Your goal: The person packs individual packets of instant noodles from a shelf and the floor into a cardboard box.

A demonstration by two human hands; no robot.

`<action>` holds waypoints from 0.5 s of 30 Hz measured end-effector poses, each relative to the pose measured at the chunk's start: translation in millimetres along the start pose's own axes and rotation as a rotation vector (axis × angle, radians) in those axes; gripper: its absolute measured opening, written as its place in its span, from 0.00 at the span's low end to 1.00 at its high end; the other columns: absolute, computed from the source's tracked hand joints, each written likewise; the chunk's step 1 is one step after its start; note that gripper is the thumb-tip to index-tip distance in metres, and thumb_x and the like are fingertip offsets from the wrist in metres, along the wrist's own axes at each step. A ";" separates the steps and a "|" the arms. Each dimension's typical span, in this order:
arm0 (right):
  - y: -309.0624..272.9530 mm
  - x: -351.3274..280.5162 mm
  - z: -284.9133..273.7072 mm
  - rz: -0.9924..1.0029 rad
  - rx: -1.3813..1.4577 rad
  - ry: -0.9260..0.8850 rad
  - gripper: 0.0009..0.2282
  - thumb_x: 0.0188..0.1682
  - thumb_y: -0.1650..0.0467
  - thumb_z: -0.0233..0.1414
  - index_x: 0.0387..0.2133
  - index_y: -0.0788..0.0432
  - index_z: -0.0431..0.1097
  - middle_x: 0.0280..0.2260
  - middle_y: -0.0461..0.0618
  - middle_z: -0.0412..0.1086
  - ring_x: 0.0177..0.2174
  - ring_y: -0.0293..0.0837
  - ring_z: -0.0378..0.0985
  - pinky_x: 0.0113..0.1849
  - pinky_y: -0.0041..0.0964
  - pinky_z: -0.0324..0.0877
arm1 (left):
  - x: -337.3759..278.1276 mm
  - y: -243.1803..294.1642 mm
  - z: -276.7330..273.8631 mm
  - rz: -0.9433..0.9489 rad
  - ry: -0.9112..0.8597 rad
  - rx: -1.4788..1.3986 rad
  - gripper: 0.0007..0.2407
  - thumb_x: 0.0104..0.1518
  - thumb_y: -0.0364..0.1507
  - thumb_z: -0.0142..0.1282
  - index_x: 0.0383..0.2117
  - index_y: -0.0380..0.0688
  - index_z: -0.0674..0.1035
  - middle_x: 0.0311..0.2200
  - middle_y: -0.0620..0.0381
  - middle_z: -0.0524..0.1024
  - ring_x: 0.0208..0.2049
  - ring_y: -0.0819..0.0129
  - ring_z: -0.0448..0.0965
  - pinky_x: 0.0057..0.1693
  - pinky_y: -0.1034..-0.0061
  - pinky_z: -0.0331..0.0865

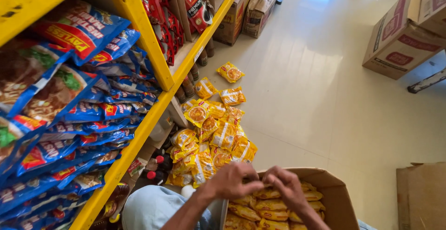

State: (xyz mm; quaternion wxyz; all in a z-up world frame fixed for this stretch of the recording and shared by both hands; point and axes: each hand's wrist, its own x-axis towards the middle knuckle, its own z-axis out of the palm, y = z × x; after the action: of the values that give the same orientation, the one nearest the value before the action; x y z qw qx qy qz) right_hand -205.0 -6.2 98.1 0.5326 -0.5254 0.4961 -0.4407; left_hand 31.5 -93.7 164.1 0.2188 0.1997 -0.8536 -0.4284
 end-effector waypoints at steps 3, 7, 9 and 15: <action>-12.6 33.6 -13.4 0.009 -0.193 0.154 0.10 0.52 0.69 0.52 0.28 0.65 0.75 0.26 0.46 0.75 0.30 0.35 0.74 0.36 0.32 0.72 | 25.8 -44.9 -23.0 -0.188 0.115 -0.038 0.14 0.57 0.40 0.59 0.27 0.40 0.83 0.28 0.50 0.82 0.33 0.56 0.83 0.43 0.65 0.75; -8.5 92.2 -24.3 0.072 -0.331 0.208 0.12 0.53 0.66 0.52 0.31 0.65 0.76 0.26 0.48 0.78 0.30 0.36 0.78 0.35 0.34 0.73 | 47.5 -151.6 -18.2 -0.630 0.230 -0.038 0.15 0.56 0.42 0.57 0.32 0.42 0.83 0.31 0.49 0.83 0.35 0.57 0.84 0.46 0.66 0.75; 0.2 121.0 -26.7 0.112 -0.370 0.208 0.13 0.53 0.65 0.52 0.32 0.65 0.76 0.27 0.49 0.79 0.30 0.37 0.79 0.35 0.34 0.74 | 46.5 -210.2 4.4 -0.708 0.237 -0.031 0.15 0.56 0.42 0.57 0.32 0.41 0.83 0.33 0.48 0.83 0.37 0.55 0.84 0.47 0.64 0.75; 62.8 197.9 -36.1 0.288 -0.411 0.009 0.14 0.53 0.64 0.52 0.41 0.63 0.76 0.33 0.52 0.79 0.34 0.40 0.79 0.37 0.37 0.74 | 21.4 -318.8 94.8 -0.978 0.249 -0.198 0.17 0.54 0.43 0.58 0.36 0.41 0.83 0.37 0.45 0.84 0.41 0.54 0.85 0.50 0.65 0.75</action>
State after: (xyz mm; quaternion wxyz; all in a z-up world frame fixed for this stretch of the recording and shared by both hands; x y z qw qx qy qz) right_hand -220.4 -202.9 24.2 0.4695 -0.5447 0.6474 -0.2524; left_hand 11.2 -220.2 -143.6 0.1108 0.6034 -0.5832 -0.5325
